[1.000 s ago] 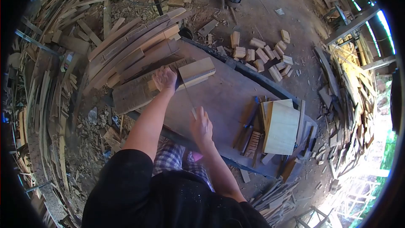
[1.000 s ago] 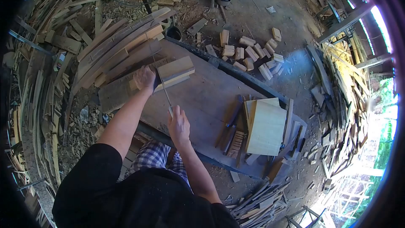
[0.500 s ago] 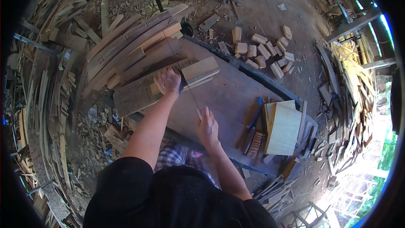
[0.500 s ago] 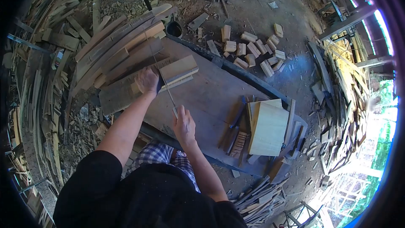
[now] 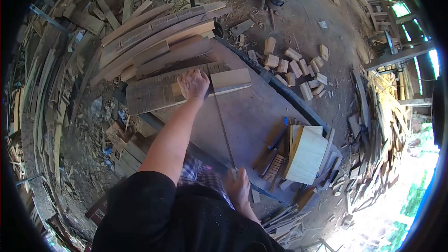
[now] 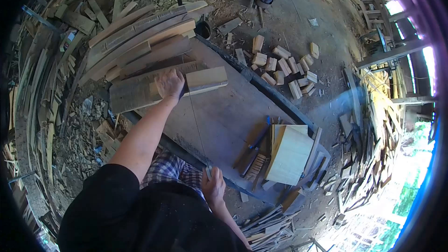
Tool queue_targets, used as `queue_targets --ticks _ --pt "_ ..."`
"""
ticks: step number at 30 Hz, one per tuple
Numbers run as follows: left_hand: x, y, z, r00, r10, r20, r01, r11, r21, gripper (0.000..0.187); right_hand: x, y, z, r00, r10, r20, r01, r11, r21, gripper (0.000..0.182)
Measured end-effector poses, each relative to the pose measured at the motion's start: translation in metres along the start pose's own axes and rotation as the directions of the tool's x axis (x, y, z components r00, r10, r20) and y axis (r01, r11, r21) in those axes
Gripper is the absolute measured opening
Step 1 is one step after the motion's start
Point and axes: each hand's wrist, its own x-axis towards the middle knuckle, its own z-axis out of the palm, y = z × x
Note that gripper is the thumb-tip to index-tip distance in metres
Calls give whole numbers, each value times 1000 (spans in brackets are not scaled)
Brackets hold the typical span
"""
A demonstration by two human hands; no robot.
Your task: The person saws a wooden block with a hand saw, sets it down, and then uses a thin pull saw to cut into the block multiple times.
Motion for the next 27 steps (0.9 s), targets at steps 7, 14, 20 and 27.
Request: queue_targets --ticks 7,14,20,27 --pt "3 1 8 998 -12 -69 15 999 40 19 105 -26 51 990 -107 -90 114 990 79 21" --pt "0 -1 2 995 23 -97 -21 1000 19 22 5 10 1 999 -35 18 35 999 17 21" --pt "0 -6 7 1000 -14 -11 15 998 57 22 118 -19 57 990 -133 -52 136 988 68 25" --pt "2 4 -5 996 -26 80 21 998 62 24 13 10 -15 999 -24 38 23 999 40 23"
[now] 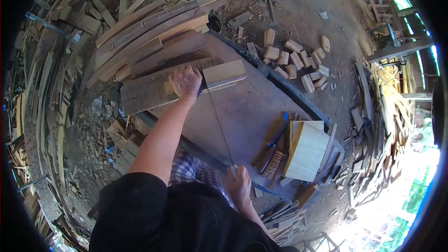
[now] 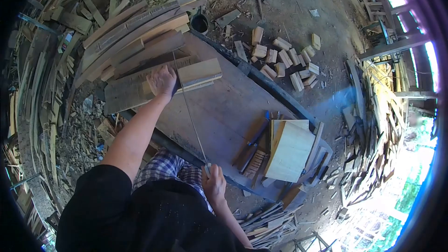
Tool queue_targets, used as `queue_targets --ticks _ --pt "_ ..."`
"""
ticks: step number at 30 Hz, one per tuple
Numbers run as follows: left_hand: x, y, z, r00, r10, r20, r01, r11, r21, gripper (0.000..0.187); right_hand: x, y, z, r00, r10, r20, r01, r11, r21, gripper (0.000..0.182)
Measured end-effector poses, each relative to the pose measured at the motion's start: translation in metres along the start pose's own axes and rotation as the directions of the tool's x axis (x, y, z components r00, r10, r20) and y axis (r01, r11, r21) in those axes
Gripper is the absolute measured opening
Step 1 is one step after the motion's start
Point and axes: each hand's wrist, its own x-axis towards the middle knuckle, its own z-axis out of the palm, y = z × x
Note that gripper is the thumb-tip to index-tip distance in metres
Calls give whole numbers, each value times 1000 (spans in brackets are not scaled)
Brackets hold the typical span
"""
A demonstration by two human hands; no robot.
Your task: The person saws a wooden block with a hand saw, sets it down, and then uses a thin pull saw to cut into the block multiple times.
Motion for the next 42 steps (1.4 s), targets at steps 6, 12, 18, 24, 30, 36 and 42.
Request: queue_targets --ticks 6,12,18,24,30,36,42 --pt "1 -5 6 984 72 -161 -77 997 -25 24 123 -19 72 993 -113 -37 113 993 24 25" --pt "4 3 1 996 -55 -74 53 998 -28 24 41 -15 11 996 -78 -49 78 997 9 24" --pt "1 2 -2 996 30 -80 -29 999 13 24 66 1 29 995 -90 -35 90 996 0 25" --pt "4 4 -2 998 -60 -36 60 998 -19 24 123 -21 63 993 -106 -45 107 994 31 27" --pt "6 7 -16 993 -42 110 39 999 35 24 21 26 18 1000 -24 -2 24 999 27 20" --pt "2 -2 0 998 32 -58 -33 999 -16 24 130 -13 81 994 -94 -60 98 992 81 24" --pt "2 4 0 992 -49 -115 44 998 -45 24 28 18 28 999 -32 -37 34 997 73 18"
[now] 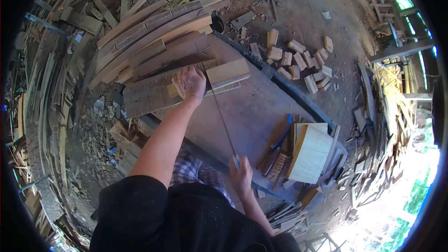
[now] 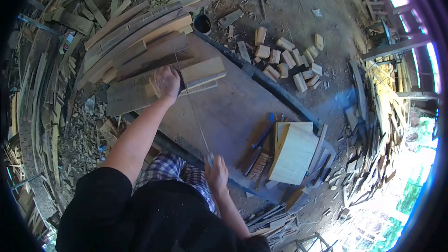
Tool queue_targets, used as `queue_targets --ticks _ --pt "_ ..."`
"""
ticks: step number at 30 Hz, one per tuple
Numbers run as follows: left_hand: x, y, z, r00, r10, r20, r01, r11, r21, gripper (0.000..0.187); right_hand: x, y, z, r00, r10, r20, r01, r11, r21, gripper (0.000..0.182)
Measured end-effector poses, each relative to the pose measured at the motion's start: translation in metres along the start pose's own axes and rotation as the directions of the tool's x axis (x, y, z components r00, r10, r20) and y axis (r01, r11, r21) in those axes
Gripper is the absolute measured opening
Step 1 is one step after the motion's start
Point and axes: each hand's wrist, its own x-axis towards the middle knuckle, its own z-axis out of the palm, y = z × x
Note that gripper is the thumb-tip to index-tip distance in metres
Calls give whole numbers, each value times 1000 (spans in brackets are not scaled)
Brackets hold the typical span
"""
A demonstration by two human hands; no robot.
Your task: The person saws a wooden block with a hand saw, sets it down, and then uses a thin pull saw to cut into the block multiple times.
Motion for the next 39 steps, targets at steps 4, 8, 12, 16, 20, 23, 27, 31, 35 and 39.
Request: queue_targets --ticks 4,8,12,16,20,23,27,31,35,39 --pt "-2 -1 -8 996 46 70 -46 999 -6 24 12 -4 2 993 112 44 -111 994 -6 16" --pt "0 -4 -1 998 59 19 -59 998 10 24 100 -17 58 1000 20 7 -21 998 52 19" --pt "-10 -7 3 989 147 -36 -147 989 -19 25 89 -25 47 997 -72 -8 72 995 76 20" --pt "-22 -10 -1 977 212 1 -212 977 12 26 71 -28 54 999 -40 10 39 996 74 22" --pt "-8 -3 -5 989 138 44 -138 990 -9 28 85 -37 64 997 -38 -72 41 998 40 25" --pt "6 1 -9 995 88 41 -87 996 -37 29 121 -34 67 998 -41 -47 40 999 -21 26" --pt "9 1 0 1000 20 -4 -21 997 -79 30 110 -28 54 1000 -27 14 27 999 24 24" --pt "10 5 -1 1000 8 8 -8 999 -39 28 13 -2 11 984 169 60 -169 986 -1 20" --pt "10 0 -6 996 80 30 -78 995 -58 26 26 -8 5 959 267 101 -266 964 -19 22" --pt "8 -4 3 992 120 -34 -121 992 -33 24 120 -36 62 997 83 -4 -83 997 -2 21"
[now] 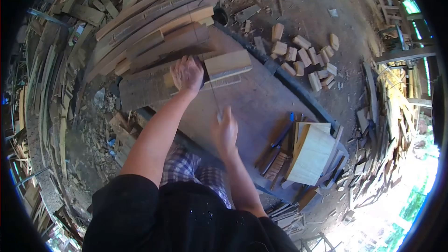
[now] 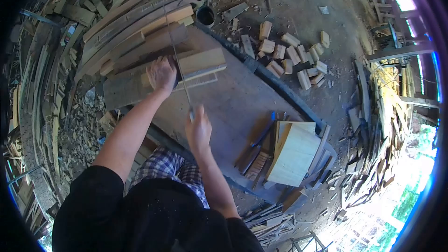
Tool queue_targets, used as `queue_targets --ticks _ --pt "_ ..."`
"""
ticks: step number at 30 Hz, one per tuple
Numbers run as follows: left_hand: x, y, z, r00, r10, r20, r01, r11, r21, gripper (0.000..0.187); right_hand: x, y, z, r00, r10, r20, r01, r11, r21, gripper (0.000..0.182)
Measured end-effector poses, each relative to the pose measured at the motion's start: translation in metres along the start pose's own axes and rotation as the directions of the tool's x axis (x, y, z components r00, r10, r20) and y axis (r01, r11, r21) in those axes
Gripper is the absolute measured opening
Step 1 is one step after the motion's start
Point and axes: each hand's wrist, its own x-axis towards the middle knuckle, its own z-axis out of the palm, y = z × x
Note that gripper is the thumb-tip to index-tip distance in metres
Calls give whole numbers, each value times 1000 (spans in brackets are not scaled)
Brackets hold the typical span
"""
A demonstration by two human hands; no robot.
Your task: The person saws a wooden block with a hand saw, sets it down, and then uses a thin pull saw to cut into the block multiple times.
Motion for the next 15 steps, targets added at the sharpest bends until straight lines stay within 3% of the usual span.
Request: queue_targets --ticks 3,7,10,12,15 --pt "1 4 -3 998 -51 20 51 999 9 24 -4 4 -9 998 0 64 1 1000 -17 21" --pt "4 8 -9 993 -77 95 72 996 48 26 -103 53 -51 1000 -7 26 6 999 42 20" --pt "2 4 -5 995 -25 95 23 999 28 27 -79 38 -42 983 133 123 -137 990 29 20" --pt "1 3 -1 997 -19 78 18 1000 18 28 -22 14 -7 1000 20 23 -21 998 56 20" --pt "2 -2 1 999 -18 51 16 999 32 29 5 4 0 998 22 62 -23 1000 6 21"
